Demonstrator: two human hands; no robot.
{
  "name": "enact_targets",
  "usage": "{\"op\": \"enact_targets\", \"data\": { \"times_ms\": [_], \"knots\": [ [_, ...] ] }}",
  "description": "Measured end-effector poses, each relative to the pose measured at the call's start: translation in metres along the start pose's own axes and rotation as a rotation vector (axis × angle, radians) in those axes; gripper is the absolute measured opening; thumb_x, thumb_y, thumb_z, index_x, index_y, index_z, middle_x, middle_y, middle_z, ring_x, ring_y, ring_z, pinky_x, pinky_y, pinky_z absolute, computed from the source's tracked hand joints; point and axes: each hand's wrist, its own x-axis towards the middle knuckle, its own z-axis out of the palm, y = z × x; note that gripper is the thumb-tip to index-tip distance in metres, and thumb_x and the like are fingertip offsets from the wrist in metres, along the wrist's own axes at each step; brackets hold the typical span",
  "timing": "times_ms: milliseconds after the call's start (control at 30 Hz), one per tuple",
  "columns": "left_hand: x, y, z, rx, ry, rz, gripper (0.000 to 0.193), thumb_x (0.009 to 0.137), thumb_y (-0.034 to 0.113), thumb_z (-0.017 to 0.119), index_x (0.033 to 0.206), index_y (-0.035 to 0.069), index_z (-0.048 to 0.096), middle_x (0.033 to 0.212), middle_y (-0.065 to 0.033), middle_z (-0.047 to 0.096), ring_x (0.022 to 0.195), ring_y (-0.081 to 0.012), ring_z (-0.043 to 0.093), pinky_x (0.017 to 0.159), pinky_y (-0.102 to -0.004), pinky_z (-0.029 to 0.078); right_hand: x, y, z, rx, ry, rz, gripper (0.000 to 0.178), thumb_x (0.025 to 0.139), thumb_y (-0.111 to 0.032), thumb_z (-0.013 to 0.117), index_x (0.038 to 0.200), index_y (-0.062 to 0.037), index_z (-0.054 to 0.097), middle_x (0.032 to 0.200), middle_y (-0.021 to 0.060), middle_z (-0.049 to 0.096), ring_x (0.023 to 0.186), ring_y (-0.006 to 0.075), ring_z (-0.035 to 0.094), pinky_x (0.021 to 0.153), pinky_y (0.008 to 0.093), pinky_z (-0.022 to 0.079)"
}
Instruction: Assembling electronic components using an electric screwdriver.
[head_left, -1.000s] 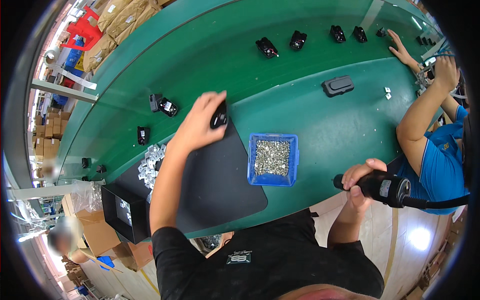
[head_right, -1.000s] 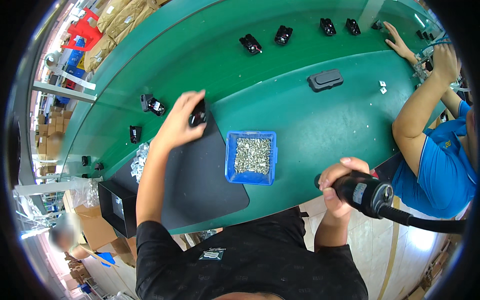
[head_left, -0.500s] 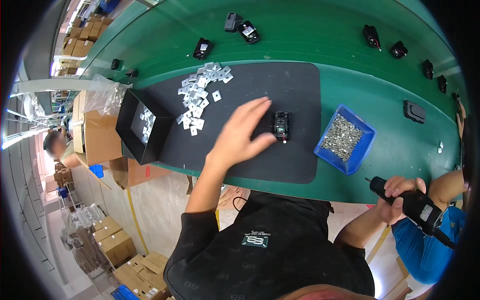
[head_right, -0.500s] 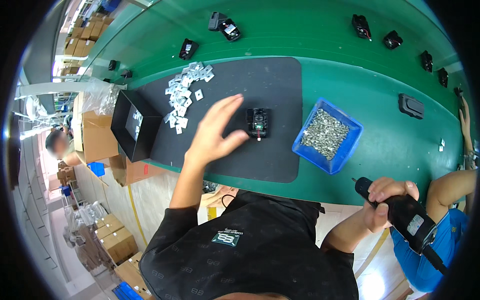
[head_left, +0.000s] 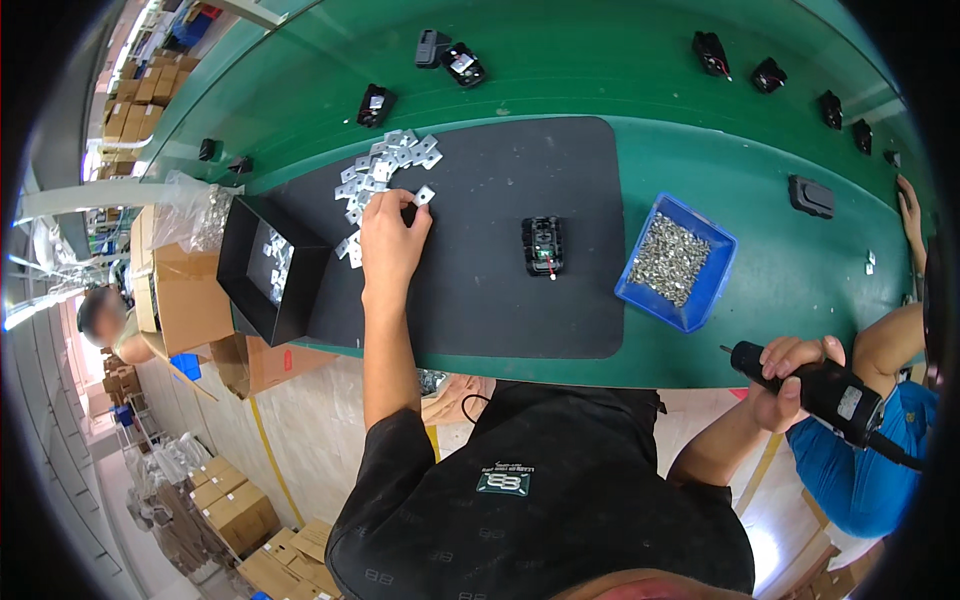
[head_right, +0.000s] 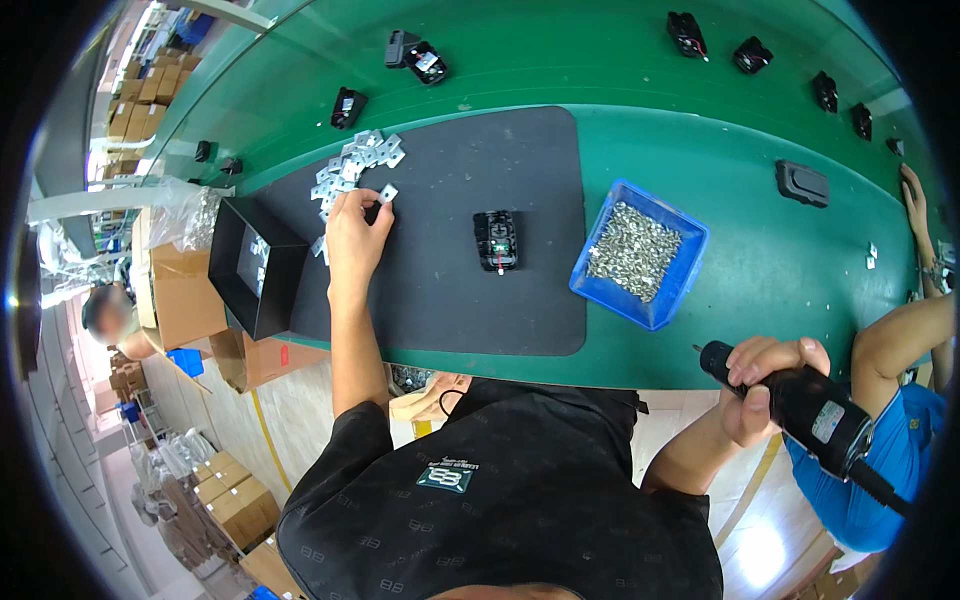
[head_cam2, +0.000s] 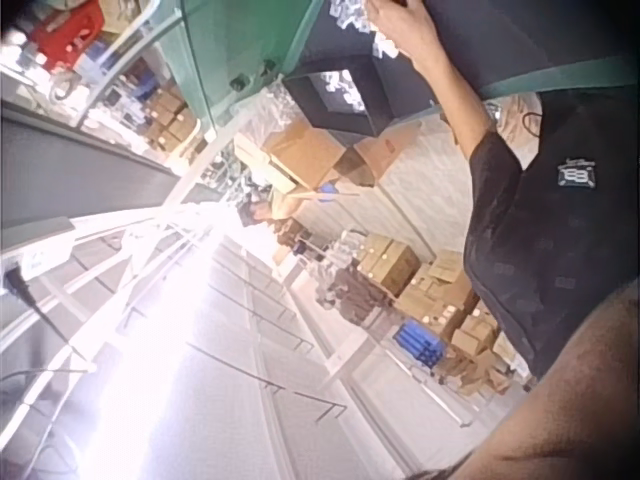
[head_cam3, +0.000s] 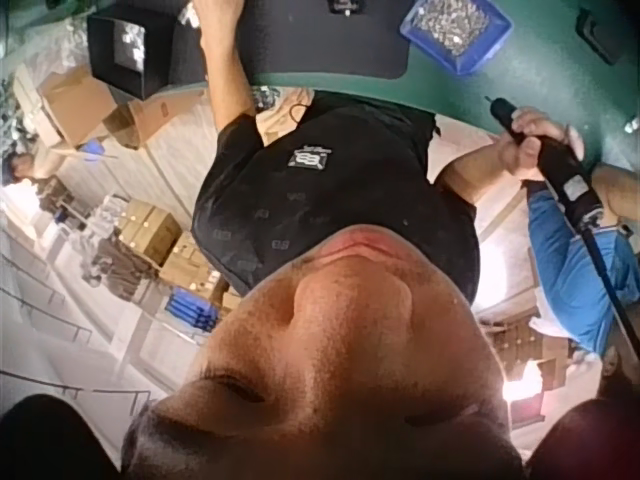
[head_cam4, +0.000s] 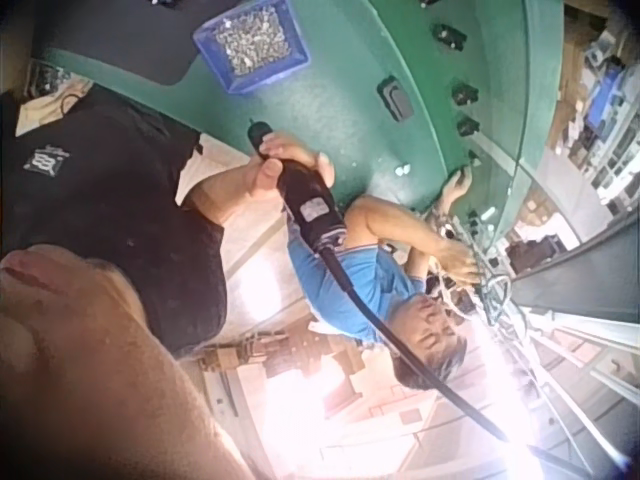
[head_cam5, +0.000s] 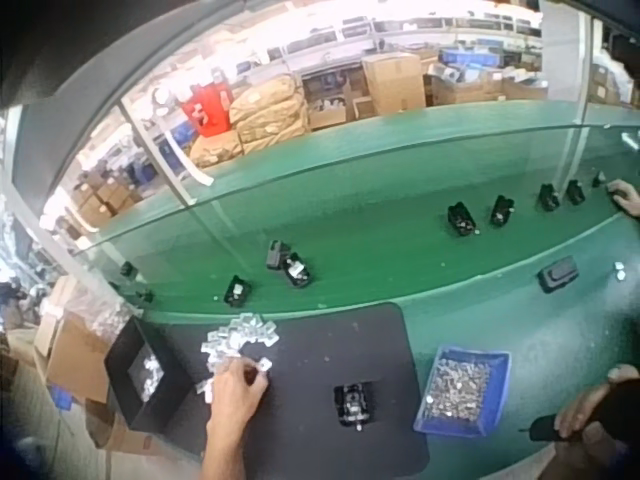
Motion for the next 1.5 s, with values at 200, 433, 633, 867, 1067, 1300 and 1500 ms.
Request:
{"op": "enact_targets", "data": {
  "times_ms": [200, 433, 633, 867, 1067, 1300, 1500],
  "knots": [
    [-0.012, 0.018, 0.009, -0.388, -0.115, -0.266, 0.014, 0.078, 0.003, 0.069, 0.089, -0.001, 0.06, 0.074, -0.006, 0.062, 0.063, -0.0111, 0.056, 0.06, -0.0241, 0.047, 0.003, -0.005, 0.0, 0.017, -0.072, -0.003, 0.058, 0.083, -0.017, 0.062, 0.13, 0.0029, 0.034, 0.072, 0.005, 0.049, 0.056, 0.0125, 0.046, 0.055, 0.0275, 0.041],
    [-0.037, 0.049, 0.014, -0.829, -0.097, -0.238, 0.012, 0.081, 0.001, 0.064, 0.093, -0.003, 0.063, 0.076, -0.0007, 0.062, 0.065, -0.005, 0.055, 0.061, -0.0192, 0.045, 0.001, -0.007, 0.004, -0.024, -0.026, -0.004, 0.059, 0.082, -0.019, 0.067, 0.128, 0.0011, 0.036, 0.069, 0.0049, 0.05, 0.052, 0.0128, 0.047, 0.051, 0.0272, 0.043],
    [-0.047, 0.097, 0.008, -0.718, -0.089, 0.087, 0.011, 0.074, 0.001, 0.07, 0.084, 0.002, 0.066, 0.084, -0.0075, 0.062, 0.069, -0.0146, 0.059, 0.064, -0.0245, 0.048, 0.002, -0.006, 0.004, -0.023, -0.017, -0.001, 0.059, 0.082, -0.019, 0.066, 0.128, 0.0009, 0.036, 0.069, 0.0049, 0.05, 0.052, 0.0127, 0.047, 0.051, 0.0271, 0.043],
    [-0.046, 0.1, 0.028, -0.603, -0.13, 0.074, 0.009, 0.072, 0.003, 0.073, 0.079, 0.003, 0.069, 0.104, -0.0101, 0.055, 0.09, -0.0194, 0.056, 0.079, -0.0284, 0.045, 0.001, -0.006, 0.006, -0.02, -0.002, -0.004, 0.059, 0.081, -0.02, 0.068, 0.127, 0.0014, 0.037, 0.068, 0.0048, 0.05, 0.051, 0.0124, 0.047, 0.05, 0.027, 0.043],
    [-0.042, 0.101, 0.038, -0.63, -0.069, 0.09, 0.023, 0.073, 0.004, 0.071, 0.096, 0.004, 0.067, 0.095, -0.0098, 0.061, 0.082, -0.0219, 0.059, 0.076, -0.0321, 0.047, 0.0, -0.007, 0.005, -0.024, 0.01, -0.007, 0.06, 0.081, -0.02, 0.068, 0.127, 0.0016, 0.037, 0.067, 0.0046, 0.05, 0.051, 0.0128, 0.047, 0.05, 0.027, 0.043],
    [-0.031, 0.109, 0.02, -0.484, -0.376, 0.031, 0.04, 0.077, 0.004, 0.066, 0.116, 0.002, 0.057, 0.099, -0.0098, 0.061, 0.081, -0.0174, 0.056, 0.075, -0.0277, 0.046, 0.0, -0.007, 0.01, 0.005, 0.01, 0.005, 0.061, 0.08, -0.022, 0.07, 0.126, 0.0012, 0.037, 0.066, 0.0043, 0.05, 0.051, 0.0133, 0.048, 0.05, 0.0272, 0.043],
    [-0.025, 0.114, 0.017, -0.863, -0.044, 0.086, 0.024, 0.077, 0.0, 0.061, 0.101, 0.001, 0.064, 0.097, -0.0106, 0.062, 0.078, -0.0162, 0.059, 0.074, -0.0285, 0.047, 0.001, -0.007, 0.013, 0.027, 0.023, -0.007, 0.061, 0.08, -0.022, 0.071, 0.125, 0.0003, 0.037, 0.065, 0.0041, 0.05, 0.05, 0.0136, 0.048, 0.05, 0.0278, 0.043]
  ]
}}
